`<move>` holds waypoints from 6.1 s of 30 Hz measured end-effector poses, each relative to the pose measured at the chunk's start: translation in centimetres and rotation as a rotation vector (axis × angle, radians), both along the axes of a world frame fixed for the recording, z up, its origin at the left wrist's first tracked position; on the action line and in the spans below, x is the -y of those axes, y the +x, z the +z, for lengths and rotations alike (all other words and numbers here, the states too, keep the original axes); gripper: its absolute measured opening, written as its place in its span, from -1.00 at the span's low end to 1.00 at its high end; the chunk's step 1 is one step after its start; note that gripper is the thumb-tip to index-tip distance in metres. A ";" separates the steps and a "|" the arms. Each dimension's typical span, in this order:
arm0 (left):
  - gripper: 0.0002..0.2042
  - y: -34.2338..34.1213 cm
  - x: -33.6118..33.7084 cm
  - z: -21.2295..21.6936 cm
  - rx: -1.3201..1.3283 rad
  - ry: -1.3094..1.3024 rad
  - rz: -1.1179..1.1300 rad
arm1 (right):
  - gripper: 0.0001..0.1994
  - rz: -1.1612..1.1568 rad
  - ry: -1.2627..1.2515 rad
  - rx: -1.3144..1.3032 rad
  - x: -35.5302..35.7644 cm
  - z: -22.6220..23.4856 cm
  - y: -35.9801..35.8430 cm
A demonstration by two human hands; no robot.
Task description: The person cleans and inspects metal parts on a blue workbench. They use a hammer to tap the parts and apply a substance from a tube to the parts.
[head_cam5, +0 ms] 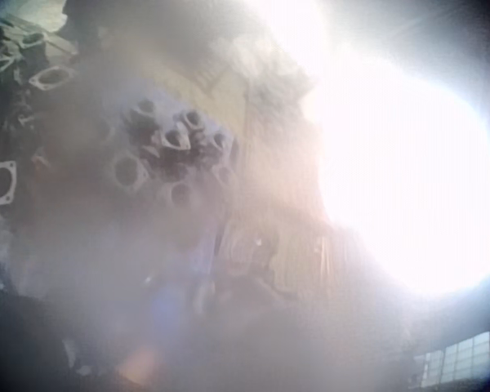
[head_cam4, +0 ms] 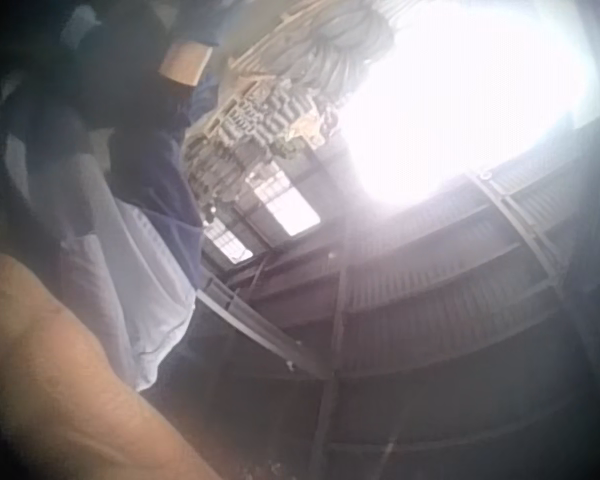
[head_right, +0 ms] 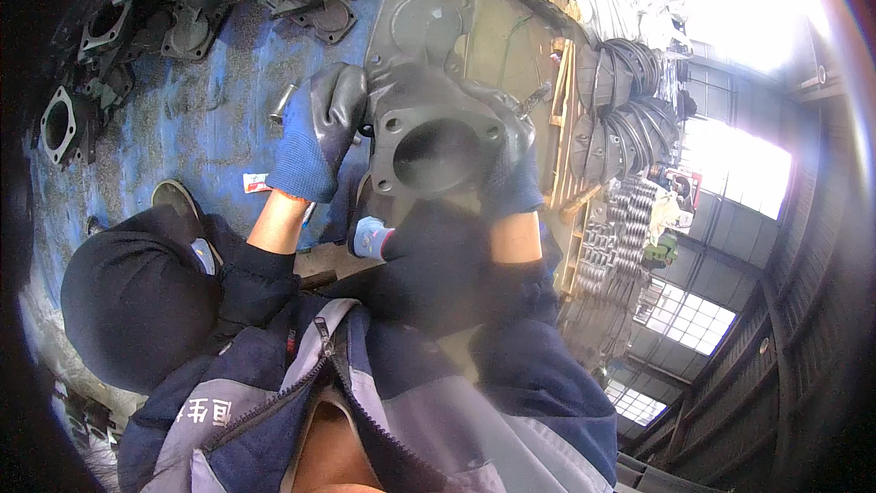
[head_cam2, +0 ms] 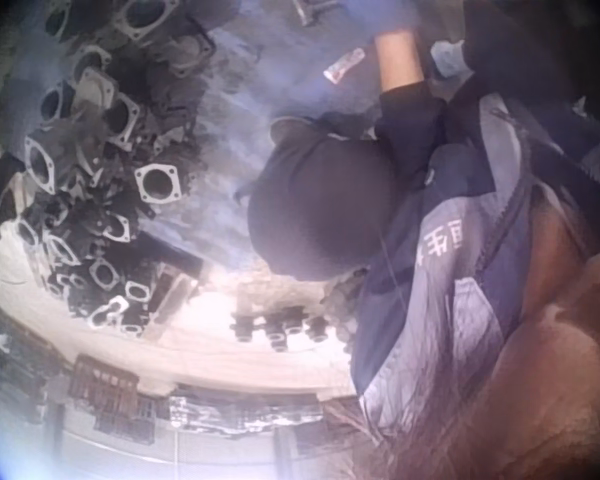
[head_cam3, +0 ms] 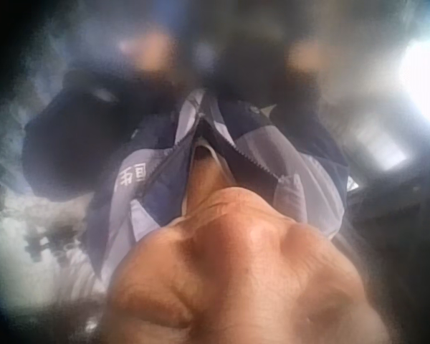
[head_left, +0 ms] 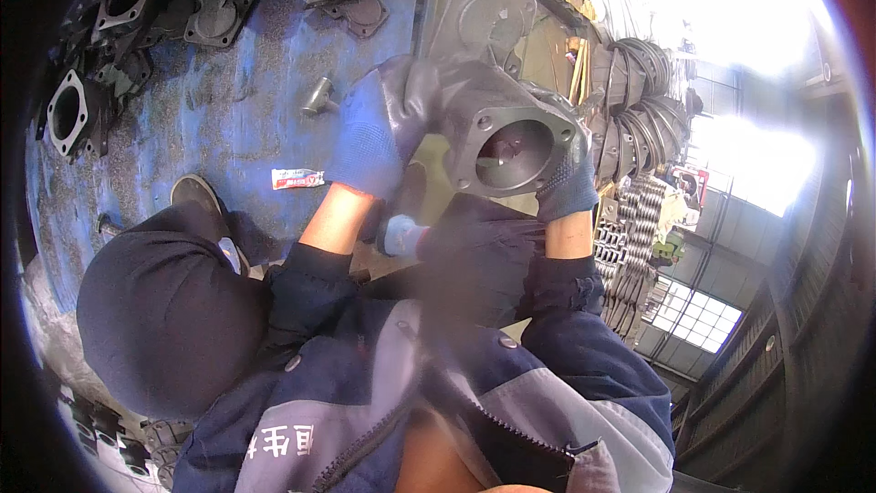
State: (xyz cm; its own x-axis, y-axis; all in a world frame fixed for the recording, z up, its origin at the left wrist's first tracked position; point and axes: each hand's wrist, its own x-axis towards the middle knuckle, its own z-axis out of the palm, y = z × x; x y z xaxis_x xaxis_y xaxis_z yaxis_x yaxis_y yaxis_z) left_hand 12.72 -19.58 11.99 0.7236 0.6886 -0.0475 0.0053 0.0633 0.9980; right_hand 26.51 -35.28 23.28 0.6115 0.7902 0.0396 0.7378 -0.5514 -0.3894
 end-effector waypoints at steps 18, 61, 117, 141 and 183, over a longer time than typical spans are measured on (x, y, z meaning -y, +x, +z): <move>-0.67 0.0 -0.3 -0.4 0.001 -0.157 -0.020 | -0.71 -0.346 0.438 -0.652 1.5 -1.4 1.2; -0.44 -0.8 -0.2 -10.7 0.326 -0.748 0.037 | -0.53 -0.042 0.678 -1.615 -3.2 0.0 -2.2; -0.47 -5.0 -4.2 -10.6 0.020 -1.020 0.094 | -0.68 -0.641 0.017 -1.073 -4.5 -13.2 -2.2; -0.53 -9.5 -9.3 -14.2 -0.161 -0.439 0.566 | -0.67 -0.027 -0.277 -0.315 -11.6 -28.1 -5.4; -0.45 -7.1 -8.1 -10.9 -0.740 0.572 0.196 | -0.72 -0.482 -0.535 0.037 -4.3 -26.1 7.5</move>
